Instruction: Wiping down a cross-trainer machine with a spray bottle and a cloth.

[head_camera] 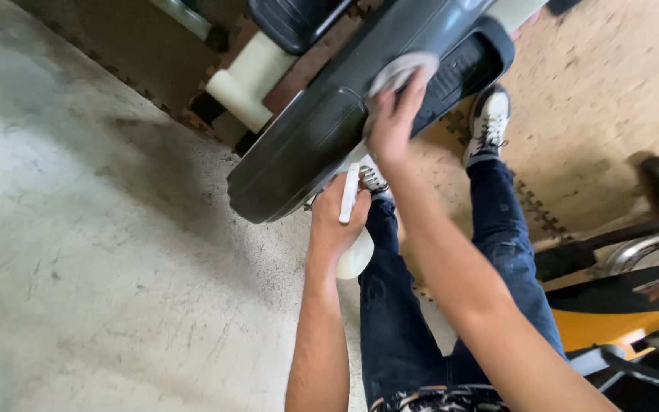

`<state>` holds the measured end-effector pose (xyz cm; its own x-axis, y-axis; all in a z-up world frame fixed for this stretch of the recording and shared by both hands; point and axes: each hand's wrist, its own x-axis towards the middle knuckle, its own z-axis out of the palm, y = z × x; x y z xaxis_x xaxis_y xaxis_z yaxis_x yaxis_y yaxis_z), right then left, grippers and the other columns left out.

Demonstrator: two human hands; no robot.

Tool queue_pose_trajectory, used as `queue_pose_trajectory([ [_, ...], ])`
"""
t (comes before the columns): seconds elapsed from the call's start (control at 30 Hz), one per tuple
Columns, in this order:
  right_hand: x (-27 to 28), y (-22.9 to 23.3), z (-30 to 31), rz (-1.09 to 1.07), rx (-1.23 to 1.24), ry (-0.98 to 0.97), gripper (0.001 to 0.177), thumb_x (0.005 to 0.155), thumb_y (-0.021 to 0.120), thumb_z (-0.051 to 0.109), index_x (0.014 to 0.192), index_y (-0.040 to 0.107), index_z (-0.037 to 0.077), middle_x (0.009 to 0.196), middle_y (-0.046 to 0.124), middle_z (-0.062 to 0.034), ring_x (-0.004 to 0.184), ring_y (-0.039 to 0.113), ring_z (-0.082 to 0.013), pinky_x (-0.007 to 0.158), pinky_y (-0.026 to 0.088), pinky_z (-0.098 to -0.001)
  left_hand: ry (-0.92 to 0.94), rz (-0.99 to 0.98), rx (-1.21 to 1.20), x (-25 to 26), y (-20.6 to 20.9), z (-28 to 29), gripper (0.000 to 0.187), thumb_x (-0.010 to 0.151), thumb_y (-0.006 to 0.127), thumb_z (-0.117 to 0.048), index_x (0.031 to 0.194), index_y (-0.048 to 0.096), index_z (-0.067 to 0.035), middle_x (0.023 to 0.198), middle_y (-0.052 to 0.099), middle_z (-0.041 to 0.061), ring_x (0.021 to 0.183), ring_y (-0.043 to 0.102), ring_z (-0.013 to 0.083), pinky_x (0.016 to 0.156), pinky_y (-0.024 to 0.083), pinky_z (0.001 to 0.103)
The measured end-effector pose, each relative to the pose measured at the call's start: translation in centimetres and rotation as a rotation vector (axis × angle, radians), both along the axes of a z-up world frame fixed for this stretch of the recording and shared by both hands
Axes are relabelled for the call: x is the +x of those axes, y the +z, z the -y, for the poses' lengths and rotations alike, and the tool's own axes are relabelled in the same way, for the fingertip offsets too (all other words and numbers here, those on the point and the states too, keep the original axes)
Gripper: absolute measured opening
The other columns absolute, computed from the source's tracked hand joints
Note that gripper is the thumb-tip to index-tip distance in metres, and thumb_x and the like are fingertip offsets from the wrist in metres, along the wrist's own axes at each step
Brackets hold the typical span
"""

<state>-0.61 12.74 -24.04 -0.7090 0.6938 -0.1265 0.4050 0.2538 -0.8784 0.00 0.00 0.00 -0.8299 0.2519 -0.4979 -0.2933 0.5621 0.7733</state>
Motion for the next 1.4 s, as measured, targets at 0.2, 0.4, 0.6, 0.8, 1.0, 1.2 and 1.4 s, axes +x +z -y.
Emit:
queue_pose_trajectory([
  [0.2,3.3,10.7,1.3,0.122,-0.053,0.431,0.063,0.101,0.054,0.002,0.162,0.038,0.008,0.164,0.014,-0.0371,0.151,0.023,-0.0538,0.121,0.032,-0.0427,0.138,0.017,0.081,0.4,5.8,0.5,0.021,0.093,0.063,-0.013,0.109,0.068,-0.001,0.081,0.070,0.014,0.070,0.071,0.0240,0.067,0.056,0.036],
  [0.4,2.6,23.5,-6.6,0.121,-0.231,0.906,0.052,0.090,0.065,0.003,0.141,0.054,0.004,0.141,0.055,-0.0199,0.131,0.054,-0.0354,0.106,0.045,-0.0387,0.332,0.154,0.216,0.5,11.8,-0.6,0.028,0.092,0.063,-0.013,0.117,0.066,0.000,0.087,0.070,0.006,0.064,0.066,0.0112,0.056,0.057,0.027],
  [0.6,2.2,30.7,-11.6,0.212,-0.206,0.635,0.052,0.092,0.058,0.001,0.143,0.054,0.007,0.140,0.061,-0.0136,0.130,0.057,-0.0280,0.111,0.043,-0.0343,0.269,0.038,0.438,1.7,14.1,-1.9,0.030,0.094,0.066,-0.012,0.120,0.063,0.001,0.092,0.069,0.008,0.069,0.066,0.0103,0.056,0.059,0.029],
  [0.8,3.2,36.6,-15.1,0.102,-0.123,0.644,0.056,0.091,0.054,-0.002,0.147,0.052,0.006,0.146,0.057,-0.0169,0.137,0.052,-0.0313,0.116,0.037,-0.0354,0.164,-0.024,0.457,1.6,19.8,-4.0,0.025,0.094,0.063,-0.010,0.114,0.066,0.003,0.086,0.069,0.008,0.065,0.067,0.0109,0.055,0.058,0.028],
  [1.0,4.7,42.1,-18.4,0.068,0.013,0.588,0.058,0.090,0.057,-0.002,0.147,0.051,0.004,0.145,0.056,-0.0199,0.136,0.050,-0.0348,0.115,0.036,-0.0382,0.031,-0.217,0.457,1.6,22.5,-5.1,0.023,0.096,0.066,-0.009,0.115,0.069,0.003,0.091,0.072,0.007,0.074,0.066,0.0099,0.062,0.057,0.029],
  [1.2,6.3,50.2,-21.2,0.301,-0.145,0.366,0.056,0.095,0.052,0.003,0.150,0.051,0.014,0.129,0.065,-0.0145,0.116,0.061,-0.0276,0.101,0.049,-0.0370,-0.078,-0.147,0.414,0.6,27.9,-7.5,0.027,0.092,0.066,-0.012,0.115,0.069,0.001,0.085,0.071,0.009,0.068,0.066,0.0132,0.060,0.055,0.030],
  [1.4,11.5,48.1,-26.6,0.098,-0.141,0.237,0.053,0.099,0.055,0.002,0.151,0.051,0.013,0.122,0.066,-0.0123,0.109,0.060,-0.0210,0.098,0.049,-0.0323,-0.269,-0.322,0.246,0.1,31.1,-10.2,0.030,0.092,0.066,-0.016,0.118,0.068,-0.003,0.094,0.076,0.013,0.088,0.077,0.0286,0.080,0.059,0.035],
])
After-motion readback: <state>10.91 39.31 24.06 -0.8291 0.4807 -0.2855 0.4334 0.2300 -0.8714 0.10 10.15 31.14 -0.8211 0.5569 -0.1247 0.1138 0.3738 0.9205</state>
